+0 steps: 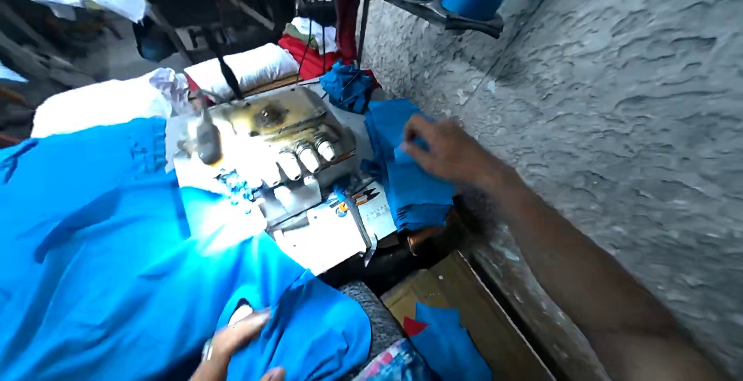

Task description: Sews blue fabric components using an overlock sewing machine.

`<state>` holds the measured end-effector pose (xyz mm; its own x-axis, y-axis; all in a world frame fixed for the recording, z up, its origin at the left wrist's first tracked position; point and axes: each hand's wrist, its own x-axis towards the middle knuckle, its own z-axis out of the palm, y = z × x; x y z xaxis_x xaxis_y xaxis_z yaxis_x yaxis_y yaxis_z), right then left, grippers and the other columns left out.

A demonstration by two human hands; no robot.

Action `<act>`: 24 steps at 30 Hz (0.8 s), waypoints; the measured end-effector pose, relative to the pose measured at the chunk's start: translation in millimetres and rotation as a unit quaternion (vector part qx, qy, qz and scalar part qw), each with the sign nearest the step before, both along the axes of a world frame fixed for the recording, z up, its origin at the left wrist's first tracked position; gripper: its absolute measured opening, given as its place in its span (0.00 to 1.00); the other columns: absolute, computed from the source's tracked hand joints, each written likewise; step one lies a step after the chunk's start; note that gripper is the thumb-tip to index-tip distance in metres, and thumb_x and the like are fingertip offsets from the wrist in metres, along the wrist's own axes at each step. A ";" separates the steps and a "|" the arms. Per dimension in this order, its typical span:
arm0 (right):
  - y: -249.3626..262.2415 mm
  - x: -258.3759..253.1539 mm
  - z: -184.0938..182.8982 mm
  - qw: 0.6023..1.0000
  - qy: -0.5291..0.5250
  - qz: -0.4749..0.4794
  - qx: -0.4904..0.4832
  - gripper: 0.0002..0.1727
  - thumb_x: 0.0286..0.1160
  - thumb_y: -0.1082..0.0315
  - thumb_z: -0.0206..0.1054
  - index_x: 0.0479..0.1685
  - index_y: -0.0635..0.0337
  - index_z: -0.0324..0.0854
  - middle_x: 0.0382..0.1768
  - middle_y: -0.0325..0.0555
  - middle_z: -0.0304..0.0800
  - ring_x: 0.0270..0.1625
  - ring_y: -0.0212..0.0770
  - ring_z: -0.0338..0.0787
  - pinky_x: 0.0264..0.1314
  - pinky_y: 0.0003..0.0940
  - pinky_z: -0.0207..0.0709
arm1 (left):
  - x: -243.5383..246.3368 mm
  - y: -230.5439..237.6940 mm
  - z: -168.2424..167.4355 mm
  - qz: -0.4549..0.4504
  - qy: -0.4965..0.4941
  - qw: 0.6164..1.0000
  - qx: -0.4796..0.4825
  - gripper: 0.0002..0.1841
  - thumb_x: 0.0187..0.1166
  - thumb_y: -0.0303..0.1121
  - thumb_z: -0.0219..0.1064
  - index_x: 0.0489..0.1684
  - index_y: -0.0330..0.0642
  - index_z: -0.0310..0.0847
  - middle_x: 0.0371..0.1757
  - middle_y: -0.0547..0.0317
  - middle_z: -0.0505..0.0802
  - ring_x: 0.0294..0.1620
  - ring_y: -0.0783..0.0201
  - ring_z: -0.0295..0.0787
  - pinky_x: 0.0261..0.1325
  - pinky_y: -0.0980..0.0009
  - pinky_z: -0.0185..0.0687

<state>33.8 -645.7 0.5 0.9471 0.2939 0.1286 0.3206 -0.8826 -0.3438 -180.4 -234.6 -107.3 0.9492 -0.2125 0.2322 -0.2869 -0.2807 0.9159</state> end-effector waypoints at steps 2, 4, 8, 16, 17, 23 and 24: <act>65.7 -61.3 21.7 0.988 -0.036 0.145 -0.030 0.09 0.84 0.57 0.65 0.47 0.50 0.85 0.32 0.36 0.89 0.33 0.39 0.89 0.35 0.47 0.83 | 28.3 -28.0 30.1 -0.031 -0.052 0.998 -0.029 0.43 0.66 0.53 0.82 0.85 0.55 0.69 0.82 0.59 0.80 0.80 0.56 0.77 0.77 0.54 0.81; 116.9 -115.7 43.5 0.963 -0.123 0.235 0.041 0.10 0.86 0.54 0.61 0.43 0.46 0.84 0.33 0.28 0.86 0.33 0.27 0.83 0.35 0.30 0.74 | 46.2 -60.7 58.3 -0.061 -0.081 0.989 -0.112 0.44 0.65 0.54 0.82 0.85 0.58 0.67 0.81 0.66 0.80 0.80 0.62 0.77 0.78 0.58 0.80; 144.2 -171.7 63.5 0.922 -0.167 0.138 0.322 0.10 0.74 0.56 0.77 0.48 0.43 0.84 0.39 0.20 0.89 0.40 0.17 0.86 0.41 0.14 0.83 | 35.8 -89.9 107.3 -0.109 -0.037 0.920 -0.375 0.05 0.82 0.29 0.69 0.47 0.38 0.84 0.42 0.64 0.93 0.45 0.75 0.90 0.53 0.74 0.89; 220.3 -120.8 -84.9 0.619 0.449 0.265 0.587 0.15 0.64 0.47 0.81 0.46 0.40 0.90 0.36 0.23 0.94 0.36 0.17 0.88 0.40 0.17 0.83 | 16.8 23.5 76.0 0.110 -0.041 0.990 -0.072 0.04 0.86 0.32 0.64 0.46 0.44 0.85 0.32 0.69 0.89 0.29 0.78 0.85 0.33 0.81 0.84; 238.3 -122.1 -104.7 0.580 0.480 0.194 0.630 0.14 0.66 0.51 0.80 0.47 0.41 0.89 0.37 0.28 0.95 0.37 0.21 0.90 0.41 0.21 0.85 | 17.6 33.2 58.0 0.174 -0.002 0.983 -0.063 0.05 0.86 0.33 0.65 0.49 0.44 0.84 0.32 0.67 0.90 0.28 0.76 0.85 0.32 0.78 0.84; 268.0 -154.2 -106.8 0.684 0.453 0.107 0.562 0.17 0.70 0.77 0.75 0.59 0.64 0.82 0.45 0.48 0.94 0.46 0.39 0.94 0.55 0.37 0.91 | -63.5 79.0 7.3 0.125 0.244 0.961 -0.044 0.41 0.72 0.35 0.77 0.87 0.44 0.60 0.49 0.59 0.95 0.41 0.65 0.94 0.44 0.67 0.94; 263.8 -159.8 -96.5 0.710 0.435 0.135 0.537 0.17 0.68 0.77 0.77 0.56 0.64 0.84 0.44 0.47 0.95 0.45 0.37 0.95 0.53 0.35 0.91 | -68.3 82.0 14.2 0.107 0.223 0.969 -0.020 0.44 0.71 0.39 0.79 0.89 0.44 0.59 0.56 0.61 0.94 0.50 0.66 0.94 0.52 0.67 0.94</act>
